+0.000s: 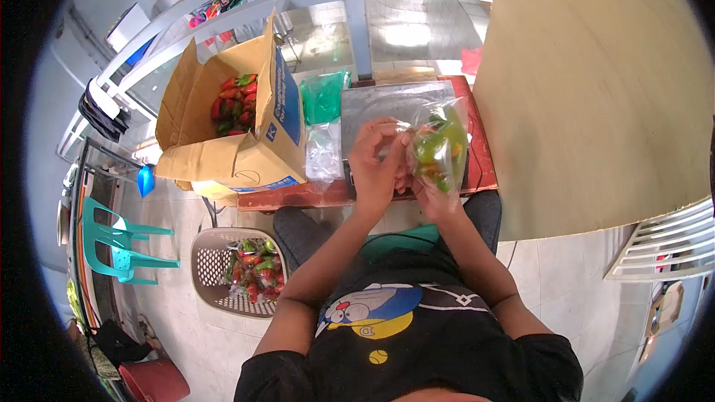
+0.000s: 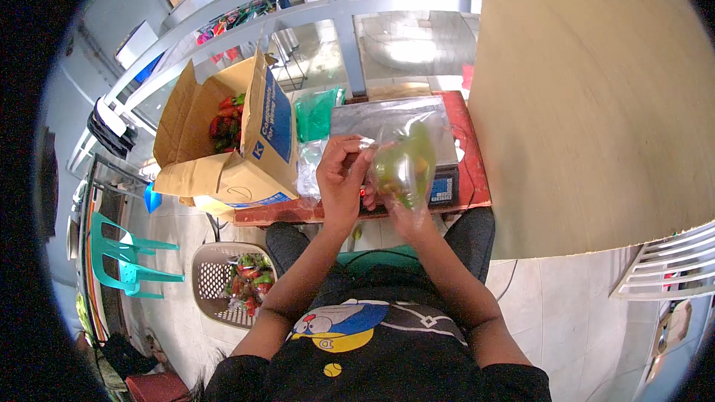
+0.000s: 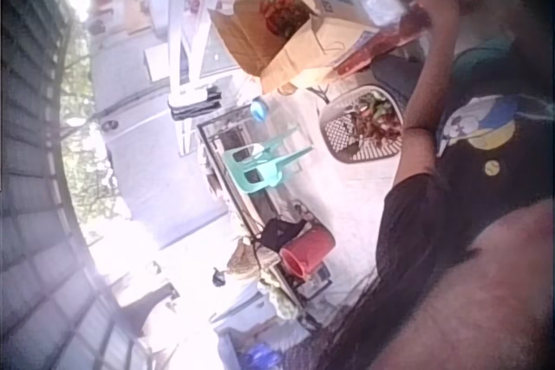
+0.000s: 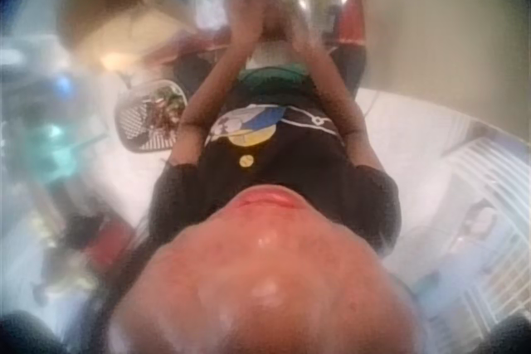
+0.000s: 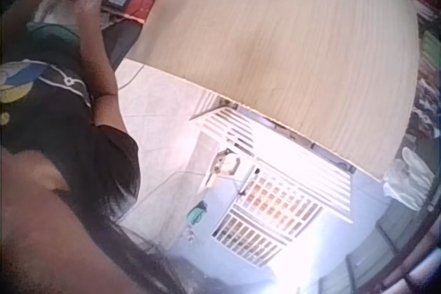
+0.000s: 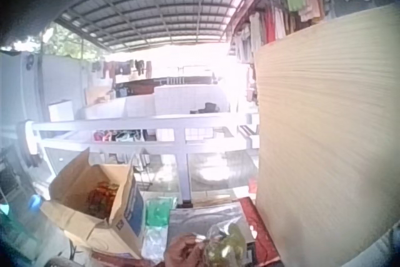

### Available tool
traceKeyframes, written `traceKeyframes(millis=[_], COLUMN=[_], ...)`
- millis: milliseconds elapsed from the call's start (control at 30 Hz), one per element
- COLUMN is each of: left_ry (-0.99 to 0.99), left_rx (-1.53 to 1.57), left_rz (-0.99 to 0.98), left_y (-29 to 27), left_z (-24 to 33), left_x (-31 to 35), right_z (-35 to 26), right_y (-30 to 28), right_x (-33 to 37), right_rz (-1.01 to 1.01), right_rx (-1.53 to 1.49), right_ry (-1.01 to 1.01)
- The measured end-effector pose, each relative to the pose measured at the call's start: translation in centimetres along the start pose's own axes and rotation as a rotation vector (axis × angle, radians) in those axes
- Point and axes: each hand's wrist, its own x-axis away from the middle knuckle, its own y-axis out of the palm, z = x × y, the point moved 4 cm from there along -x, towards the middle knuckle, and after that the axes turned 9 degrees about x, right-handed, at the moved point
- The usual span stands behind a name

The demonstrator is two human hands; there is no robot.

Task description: The person picks peppers from a box, weighs them on a digital scale, and places them into small plastic bags, sealing each bag by hand.

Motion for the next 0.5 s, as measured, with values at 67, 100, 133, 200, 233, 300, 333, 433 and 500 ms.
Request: traceKeyframes(millis=[67, 100, 133, 200, 233, 300, 333, 433, 500], left_ry=[-0.042, -0.041, -0.053, -0.065, -0.042, -0.02, 0.039, 0.128, 0.161], left_rx=[-0.017, -0.016, -0.023, -0.032, 0.023, 0.078, 0.076, -0.013, -0.101], left_rz=[0.042, 0.039, 0.032, 0.027, 0.012, -0.002, 0.012, 0.035, 0.045], left_y=[0.0, -0.1, -0.2, -0.4, -0.2, 0.3, 0.5, 0.9, 0.8], left_z=[-0.8, -1.0, -1.1, -0.9, -0.2, 1.0, 1.7, 1.6, 0.8], left_x=[-0.1, -0.1, 0.0, 0.0, -0.2, -0.5, -0.8, -1.2, -1.0], right_z=[1.6, 1.7, 1.2, 0.9, 0.1, -0.5, -0.9, -0.3, 0.1], right_y=[0.3, 0.0, 0.1, -0.3, -1.3, -2.2, -2.2, -1.2, -1.1], right_x=[-0.2, -0.1, 0.0, 0.1, 0.1, -0.2, -0.3, -0.1, -0.1], right_rz=[-0.043, -0.042, 0.014, 0.068, 0.095, 0.119, 0.14, 0.171, 0.18], right_rx=[-0.308, -0.308, -0.229, -0.151, 0.158, 0.467, 0.617, 0.539, 0.313], right_ry=[0.182, 0.179, 0.161, 0.146, 0.013, -0.12, -0.28, -0.324, -0.208])
